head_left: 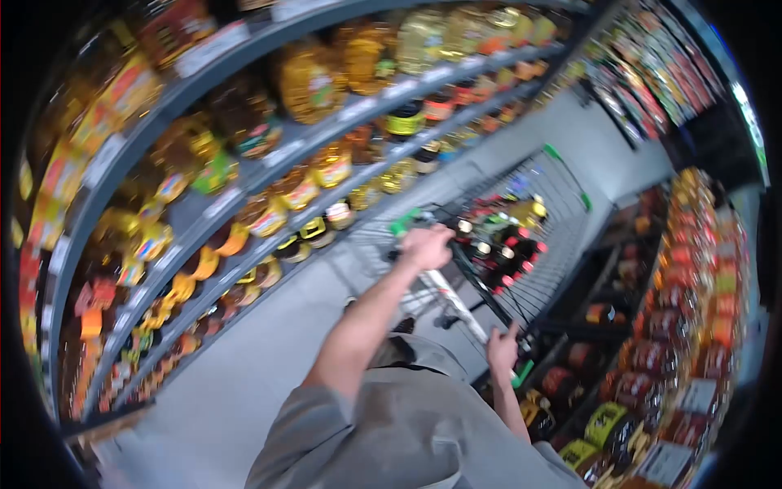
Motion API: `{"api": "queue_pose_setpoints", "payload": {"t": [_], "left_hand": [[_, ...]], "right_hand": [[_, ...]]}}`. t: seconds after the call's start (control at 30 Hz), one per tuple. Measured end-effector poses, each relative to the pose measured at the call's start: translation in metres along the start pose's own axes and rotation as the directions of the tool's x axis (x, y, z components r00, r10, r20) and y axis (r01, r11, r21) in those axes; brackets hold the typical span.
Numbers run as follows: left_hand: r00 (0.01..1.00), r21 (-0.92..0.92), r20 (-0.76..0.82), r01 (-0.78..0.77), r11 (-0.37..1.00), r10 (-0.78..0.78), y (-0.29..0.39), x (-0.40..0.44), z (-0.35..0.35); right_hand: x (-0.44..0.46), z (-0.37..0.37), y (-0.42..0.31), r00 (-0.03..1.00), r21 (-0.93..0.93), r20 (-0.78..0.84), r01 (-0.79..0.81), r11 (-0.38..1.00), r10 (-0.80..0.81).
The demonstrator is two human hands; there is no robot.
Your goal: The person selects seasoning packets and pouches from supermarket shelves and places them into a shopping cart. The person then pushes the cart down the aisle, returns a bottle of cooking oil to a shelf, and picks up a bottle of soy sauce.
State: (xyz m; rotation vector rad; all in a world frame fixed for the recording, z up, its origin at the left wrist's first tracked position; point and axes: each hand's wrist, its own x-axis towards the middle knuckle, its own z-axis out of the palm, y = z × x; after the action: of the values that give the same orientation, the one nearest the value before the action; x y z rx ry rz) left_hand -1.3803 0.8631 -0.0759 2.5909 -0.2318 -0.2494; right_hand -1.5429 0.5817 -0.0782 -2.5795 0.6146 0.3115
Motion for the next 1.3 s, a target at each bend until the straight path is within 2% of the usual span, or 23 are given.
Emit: {"api": "queue_pose_setpoints", "payload": {"t": [0.03, 0.1, 0.27, 0.37, 0.47, 0.53, 0.57, 0.6, 0.67, 0.73, 0.8, 0.9, 1.03, 1.13, 1.23, 1.27, 1.3], "left_hand": [[1.000, 0.004, -0.027, -0.001, 1.000, 0.002, 0.001, -0.001, 0.002], [0.997, 0.028, 0.063, 0.045, 0.999, -0.047, 0.013, -0.001, -0.012], [1.000, 0.021, 0.014, 0.026, 0.999, -0.027, 0.014, -0.003, -0.008], [0.997, 0.023, -0.075, -0.026, 0.999, 0.028, 0.010, -0.006, -0.004], [0.998, 0.024, 0.024, 0.056, 0.998, -0.057, 0.017, -0.007, -0.007], [1.000, 0.027, 0.002, 0.025, 0.999, -0.025, 0.016, -0.008, -0.001], [0.994, 0.027, -0.095, -0.044, 0.999, 0.046, 0.000, -0.009, 0.017], [0.993, 0.034, -0.114, -0.038, 0.999, 0.042, 0.002, -0.015, 0.010], [0.998, 0.024, 0.017, 0.063, 0.998, -0.063, 0.006, -0.017, 0.005], [0.993, 0.089, 0.062, 0.094, 0.992, -0.100, 0.011, -0.023, 0.001], [0.986, 0.076, 0.108, 0.117, 0.990, -0.125, 0.015, -0.031, -0.005], [0.997, 0.010, 0.054, 0.060, 0.998, -0.060, -0.002, -0.039, 0.004], [0.997, -0.070, 0.009, 0.074, 0.995, -0.073, -0.007, -0.058, 0.005], [0.995, -0.003, 0.054, 0.081, 0.997, -0.081, -0.014, -0.079, -0.010], [0.996, -0.044, 0.057, 0.076, 0.996, -0.073, -0.023, -0.096, -0.021], [0.998, -0.115, -0.054, -0.025, 0.993, 0.019, -0.032, -0.104, -0.020], [0.999, -0.039, 0.038, 0.017, 0.999, -0.016, -0.035, -0.105, -0.017]], "right_hand": [[-0.005, -0.011, -0.012, 0.999, 0.047, 0.054, 0.006, 0.999, -0.009], [0.001, -0.007, 0.001, 0.995, 0.060, 0.084, 0.041, 0.997, -0.046], [0.008, -0.013, 0.002, 0.974, 0.098, 0.211, 0.065, 0.993, -0.085], [-0.002, -0.024, -0.009, 0.963, 0.130, 0.252, 0.060, 0.990, -0.091], [-0.001, -0.016, 0.001, 0.965, 0.055, 0.253, 0.055, 0.997, -0.068], [-0.001, -0.007, 0.012, 0.973, 0.051, 0.217, 0.072, 0.996, -0.081], [-0.003, -0.005, 0.014, 0.974, 0.091, 0.189, 0.106, 0.990, -0.121], [-0.009, -0.009, 0.004, 0.976, 0.063, 0.192, 0.090, 0.994, -0.100], [-0.010, -0.001, 0.012, 0.973, 0.074, 0.140, 0.173, 0.982, -0.182], [-0.012, 0.003, 0.020, 0.957, 0.104, 0.106, 0.261, 0.960, -0.271], [-0.015, 0.007, 0.024, 0.951, 0.106, 0.110, 0.276, 0.955, -0.288], [-0.025, 0.010, 0.019, 0.947, 0.067, 0.092, 0.302, 0.951, -0.307], [-0.045, 0.011, 0.011, 0.960, 0.019, 0.090, 0.265, 0.964, -0.265], [-0.068, 0.019, -0.005, 0.963, 0.002, 0.089, 0.254, 0.967, -0.253], [-0.082, 0.028, -0.001, 0.976, -0.034, 0.037, 0.218, 0.975, -0.217], [-0.092, 0.028, -0.011, 0.983, -0.058, 0.014, 0.186, 0.981, -0.186], [-0.101, 0.025, -0.017, 0.991, -0.056, 0.024, 0.131, 0.990, -0.129]]}}
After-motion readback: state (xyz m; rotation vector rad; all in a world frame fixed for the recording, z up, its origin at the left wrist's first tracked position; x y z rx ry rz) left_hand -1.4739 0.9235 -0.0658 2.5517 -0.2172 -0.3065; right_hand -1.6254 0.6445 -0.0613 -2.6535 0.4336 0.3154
